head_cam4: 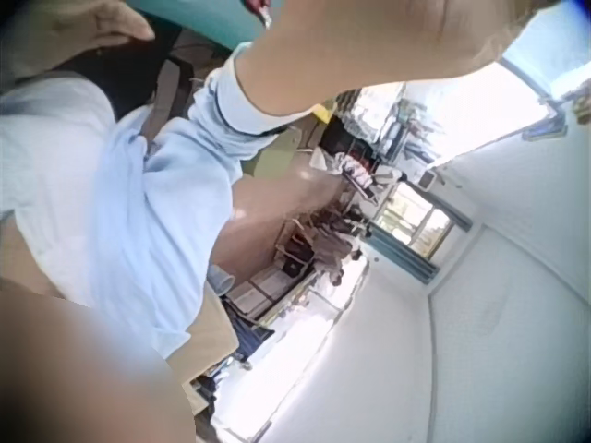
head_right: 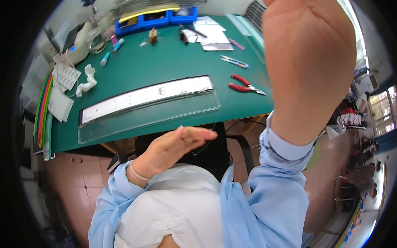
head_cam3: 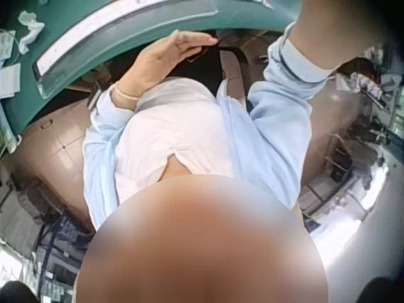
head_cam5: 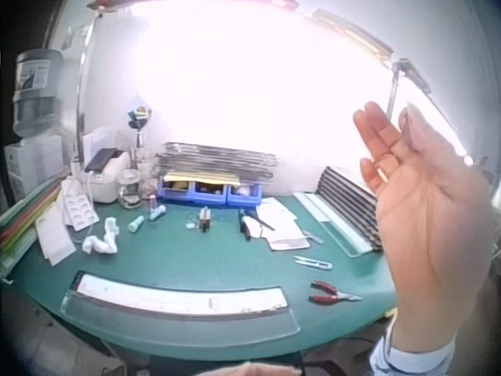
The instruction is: Trim leads and seal components on an electronic strip using pliers and a lighter.
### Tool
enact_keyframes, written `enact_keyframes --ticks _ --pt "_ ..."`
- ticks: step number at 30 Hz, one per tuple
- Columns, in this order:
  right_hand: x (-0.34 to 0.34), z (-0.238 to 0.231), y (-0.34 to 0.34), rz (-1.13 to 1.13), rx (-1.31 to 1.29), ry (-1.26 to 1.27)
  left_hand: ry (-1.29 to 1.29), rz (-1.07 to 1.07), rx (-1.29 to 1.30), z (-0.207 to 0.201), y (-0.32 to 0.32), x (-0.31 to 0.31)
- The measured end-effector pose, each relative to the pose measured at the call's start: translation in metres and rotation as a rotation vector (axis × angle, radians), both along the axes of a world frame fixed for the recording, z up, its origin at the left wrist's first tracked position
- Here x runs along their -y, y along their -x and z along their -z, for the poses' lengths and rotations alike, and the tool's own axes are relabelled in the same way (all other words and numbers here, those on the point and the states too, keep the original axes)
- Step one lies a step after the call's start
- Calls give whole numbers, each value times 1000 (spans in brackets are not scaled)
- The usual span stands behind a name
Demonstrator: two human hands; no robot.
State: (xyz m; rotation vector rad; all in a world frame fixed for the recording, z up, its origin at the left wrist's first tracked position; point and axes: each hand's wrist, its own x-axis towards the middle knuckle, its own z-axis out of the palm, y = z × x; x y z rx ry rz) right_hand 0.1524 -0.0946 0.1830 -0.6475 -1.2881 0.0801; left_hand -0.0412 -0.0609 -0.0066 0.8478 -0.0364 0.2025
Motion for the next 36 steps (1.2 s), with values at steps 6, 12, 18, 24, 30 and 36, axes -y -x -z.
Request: enact_keyframes --ticks 6,12,18,24,30,36 --pt "-47 15 -50 121 -344 240 165 18 -93 26 55 -9" --pt "-115 102 -88 81 -97 564 -308 -743 -546 -16 124 -32" --pt "-153 167 -77 202 160 1122 -734 -1353 -773 -16 134 -46" --pt "-143 152 -55 680 1075 941 -486 -1135 -675 -24 115 -41" --pt "-58 96 77 -26 1093 376 -128 -771 -455 -30 101 -39" --pt "-50 126 97 41 1068 268 -207 -815 -418 -29 99 -30"
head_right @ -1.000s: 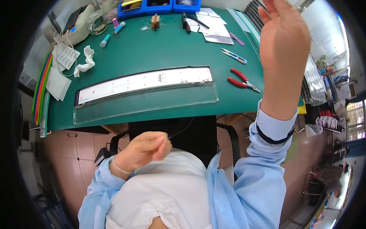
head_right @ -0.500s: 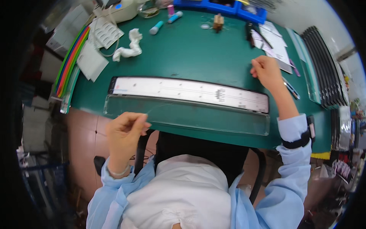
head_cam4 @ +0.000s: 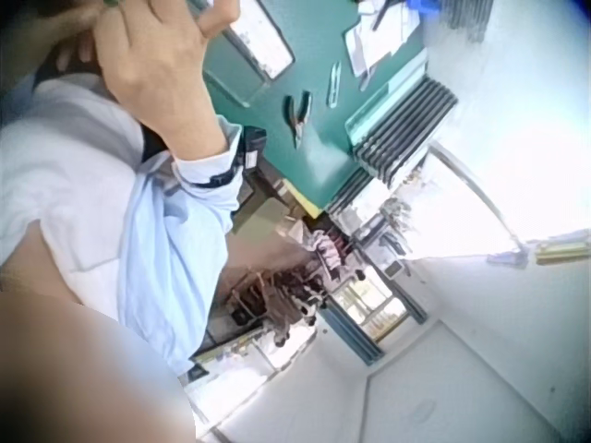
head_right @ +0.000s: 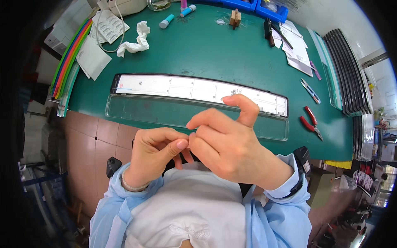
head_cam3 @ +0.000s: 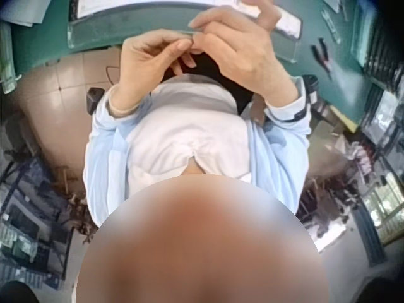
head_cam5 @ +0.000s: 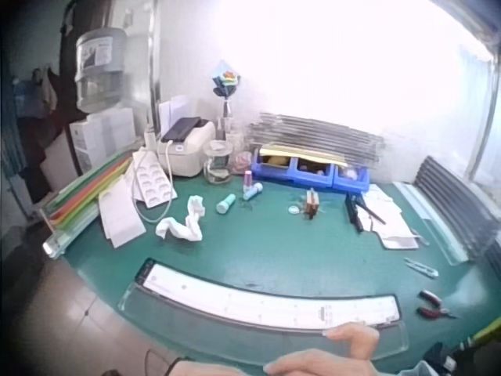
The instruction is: Trim leads and seal components on an electronic strip using pliers and a lighter.
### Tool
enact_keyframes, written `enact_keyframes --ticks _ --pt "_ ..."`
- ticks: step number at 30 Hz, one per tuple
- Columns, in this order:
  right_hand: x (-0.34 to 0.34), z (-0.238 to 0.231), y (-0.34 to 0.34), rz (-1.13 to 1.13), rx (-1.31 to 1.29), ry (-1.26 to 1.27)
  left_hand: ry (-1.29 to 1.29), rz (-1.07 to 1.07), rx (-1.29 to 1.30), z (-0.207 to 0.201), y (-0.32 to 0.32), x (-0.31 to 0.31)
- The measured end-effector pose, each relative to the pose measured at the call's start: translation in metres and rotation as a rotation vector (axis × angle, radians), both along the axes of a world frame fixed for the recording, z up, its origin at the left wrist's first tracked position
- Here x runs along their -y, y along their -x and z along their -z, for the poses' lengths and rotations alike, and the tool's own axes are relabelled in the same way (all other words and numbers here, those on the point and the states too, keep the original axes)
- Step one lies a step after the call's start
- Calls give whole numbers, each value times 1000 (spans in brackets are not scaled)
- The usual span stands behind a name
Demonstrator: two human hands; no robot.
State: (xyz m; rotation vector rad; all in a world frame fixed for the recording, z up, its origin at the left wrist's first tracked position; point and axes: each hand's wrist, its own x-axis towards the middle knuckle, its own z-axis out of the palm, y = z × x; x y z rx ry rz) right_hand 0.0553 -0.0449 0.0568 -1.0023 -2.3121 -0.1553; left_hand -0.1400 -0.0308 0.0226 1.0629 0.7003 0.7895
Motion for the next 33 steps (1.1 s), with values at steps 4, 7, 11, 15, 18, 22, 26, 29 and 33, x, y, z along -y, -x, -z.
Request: enact_keyframes --ticks 4,7,11,15,18,22,26,29,33 --pt "-1 6 0 -64 -32 49 -2 -20 13 5 1 4" --pt "-5 8 -1 -83 -45 43 -43 -108 -22 10 -1 7" --pt "-3 6 -6 -101 -23 117 -239 -141 5 19 -2 10" --pt "-4 0 -16 -73 -18 198 -458 -249 -81 24 7 10" --pt "-12 -5 -24 -24 76 148 -248 -250 -41 15 10 5" --pt "-14 -10 -3 14 -74 180 -108 -205 30 12 12 -3" --pt "-13 4 10 -94 -24 97 -216 -149 81 17 15 -4" --pt "-12 8 19 -118 -77 66 -157 -97 89 17 24 -2" --pt "-15 5 26 -181 -83 58 -91 -67 90 17 34 -4"
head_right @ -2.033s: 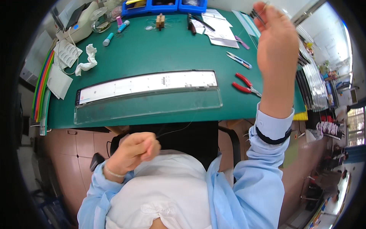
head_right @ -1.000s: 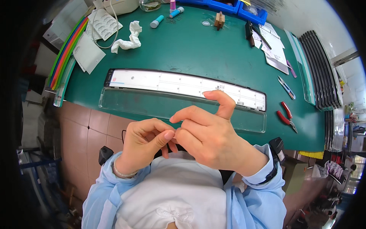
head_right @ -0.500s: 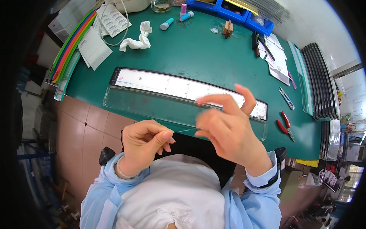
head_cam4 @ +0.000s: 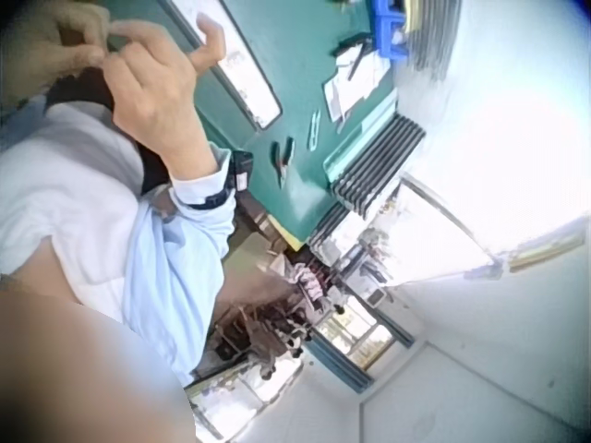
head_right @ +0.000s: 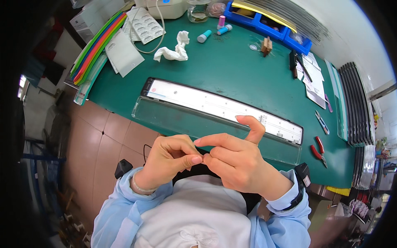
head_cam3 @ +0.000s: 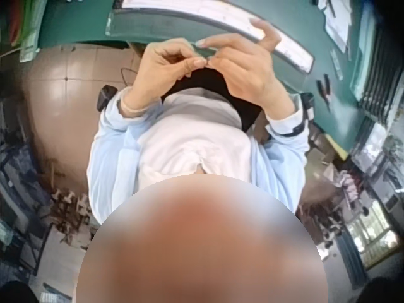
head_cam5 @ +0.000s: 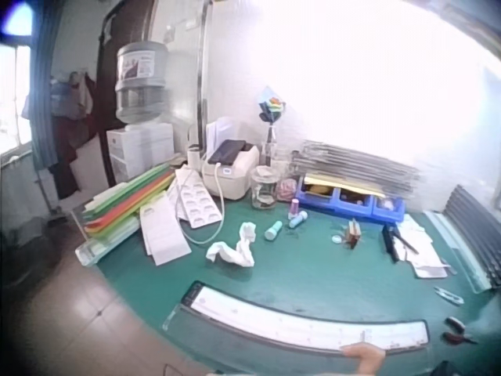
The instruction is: Trim leads and seal components on an electronic strip using pliers and a lighter.
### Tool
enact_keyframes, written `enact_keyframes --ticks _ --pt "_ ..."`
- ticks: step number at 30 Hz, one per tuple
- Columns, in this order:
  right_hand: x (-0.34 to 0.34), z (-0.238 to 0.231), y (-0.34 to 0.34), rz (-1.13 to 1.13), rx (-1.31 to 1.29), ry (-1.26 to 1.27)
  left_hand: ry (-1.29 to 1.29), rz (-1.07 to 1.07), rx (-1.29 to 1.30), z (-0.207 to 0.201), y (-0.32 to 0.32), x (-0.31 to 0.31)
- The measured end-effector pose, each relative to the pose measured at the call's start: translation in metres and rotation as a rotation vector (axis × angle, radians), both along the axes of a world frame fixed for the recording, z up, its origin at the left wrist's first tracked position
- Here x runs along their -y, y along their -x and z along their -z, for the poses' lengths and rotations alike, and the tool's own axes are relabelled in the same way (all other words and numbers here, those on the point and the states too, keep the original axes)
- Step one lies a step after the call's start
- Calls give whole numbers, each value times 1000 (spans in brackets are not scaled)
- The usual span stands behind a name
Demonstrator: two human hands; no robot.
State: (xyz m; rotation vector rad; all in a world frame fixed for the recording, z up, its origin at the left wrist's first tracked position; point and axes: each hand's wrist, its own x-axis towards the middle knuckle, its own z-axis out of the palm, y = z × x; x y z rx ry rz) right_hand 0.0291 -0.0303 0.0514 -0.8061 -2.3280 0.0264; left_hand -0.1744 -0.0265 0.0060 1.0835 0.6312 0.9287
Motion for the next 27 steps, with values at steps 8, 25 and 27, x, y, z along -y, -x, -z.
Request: enact_keyframes --ticks 8,25,27 --pt "-31 -10 -5 300 49 39 -782 -974 -945 33 68 -63" --pt "-90 49 76 124 10 0 -752 -897 -873 40 40 -31" --pt "-88 48 78 132 41 -8 -760 -918 -817 42 39 -32"
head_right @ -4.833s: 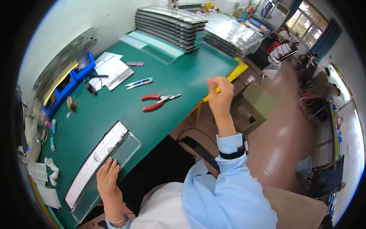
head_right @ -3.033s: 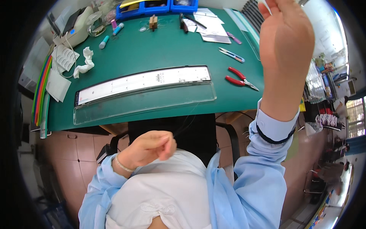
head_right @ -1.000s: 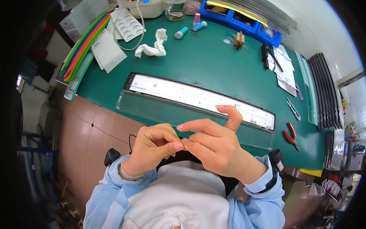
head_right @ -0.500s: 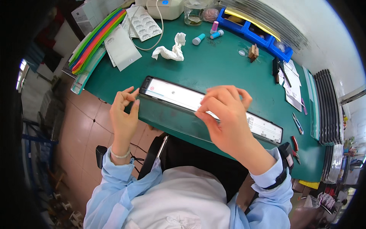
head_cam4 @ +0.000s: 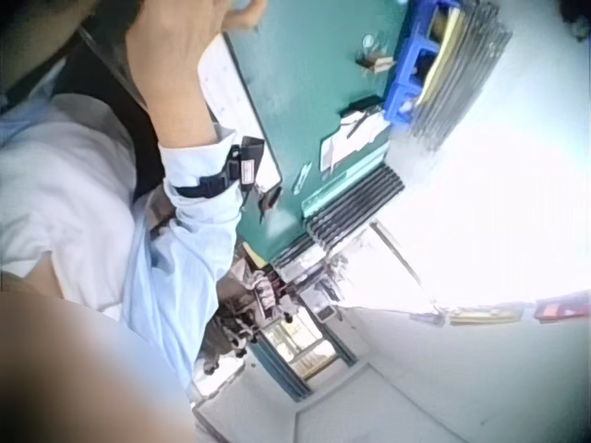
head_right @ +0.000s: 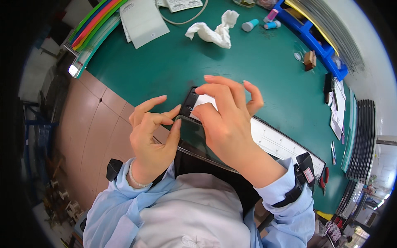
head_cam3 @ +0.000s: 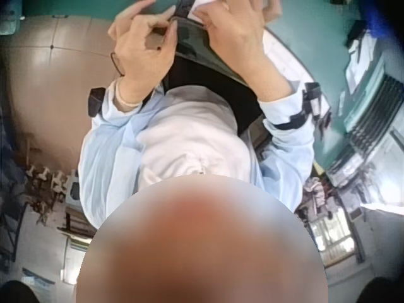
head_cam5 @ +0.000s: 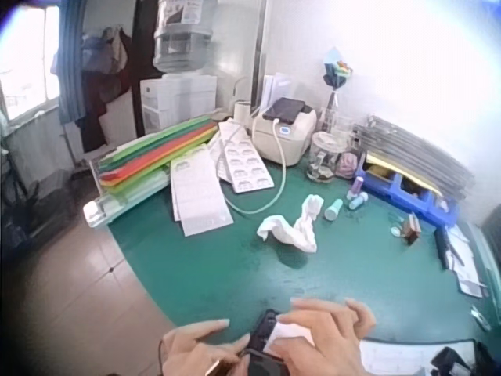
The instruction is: Trim leads and seal components on an electronic strip using pliers and a lighter.
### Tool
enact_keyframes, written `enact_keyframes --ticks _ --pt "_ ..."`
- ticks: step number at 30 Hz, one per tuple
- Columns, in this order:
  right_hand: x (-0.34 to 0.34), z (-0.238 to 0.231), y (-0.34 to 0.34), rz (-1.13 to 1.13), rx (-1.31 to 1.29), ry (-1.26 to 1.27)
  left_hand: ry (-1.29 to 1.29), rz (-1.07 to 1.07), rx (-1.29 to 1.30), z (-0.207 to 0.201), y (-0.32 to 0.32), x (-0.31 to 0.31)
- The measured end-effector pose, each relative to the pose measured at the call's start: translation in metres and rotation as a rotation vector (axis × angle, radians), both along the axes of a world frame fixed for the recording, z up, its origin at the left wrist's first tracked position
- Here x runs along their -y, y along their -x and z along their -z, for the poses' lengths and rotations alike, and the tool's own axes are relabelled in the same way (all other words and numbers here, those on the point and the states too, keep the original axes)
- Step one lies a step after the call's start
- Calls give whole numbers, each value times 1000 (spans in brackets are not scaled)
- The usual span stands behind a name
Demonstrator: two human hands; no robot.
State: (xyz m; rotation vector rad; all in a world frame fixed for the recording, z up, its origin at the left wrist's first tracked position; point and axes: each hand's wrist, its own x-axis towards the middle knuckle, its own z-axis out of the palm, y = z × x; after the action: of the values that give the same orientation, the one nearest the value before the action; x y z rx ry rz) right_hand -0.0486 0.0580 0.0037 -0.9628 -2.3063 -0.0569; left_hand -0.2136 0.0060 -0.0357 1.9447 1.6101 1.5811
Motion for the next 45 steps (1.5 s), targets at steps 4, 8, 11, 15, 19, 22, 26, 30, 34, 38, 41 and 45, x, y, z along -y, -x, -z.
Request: enact_keyframes --ticks 4,8,11,15,19,22,26,30,34,38,41,45 --pt "-1 3 2 8 18 16 -9 -17 -31 2 0 -1" --pt "-2 4 2 13 -2 25 -10 -13 -39 3 -1 -2" --pt "-4 6 2 -1 -16 12 -25 -21 -39 3 -2 -3" --pt "-4 6 3 -2 4 19 6 -30 -80 -1 -2 -1" --pt "-3 5 3 4 31 18 28 -32 -106 -1 -2 1" --pt "-3 7 4 10 25 13 31 -31 -102 -2 -2 2" --pt "-3 8 5 12 -9 5 33 -36 -98 -2 -2 2" --pt "-3 7 4 13 1 10 47 -38 -98 -2 -2 2" --pt "-4 6 4 -3 47 18 34 -37 -97 -1 0 2" --pt "-4 5 4 -20 72 30 25 -43 -116 -1 1 2" --pt "-2 0 2 -10 107 15 41 -9 -96 -6 -1 3" --pt "0 5 -6 35 25 -1 111 -31 -439 -19 -13 -2"
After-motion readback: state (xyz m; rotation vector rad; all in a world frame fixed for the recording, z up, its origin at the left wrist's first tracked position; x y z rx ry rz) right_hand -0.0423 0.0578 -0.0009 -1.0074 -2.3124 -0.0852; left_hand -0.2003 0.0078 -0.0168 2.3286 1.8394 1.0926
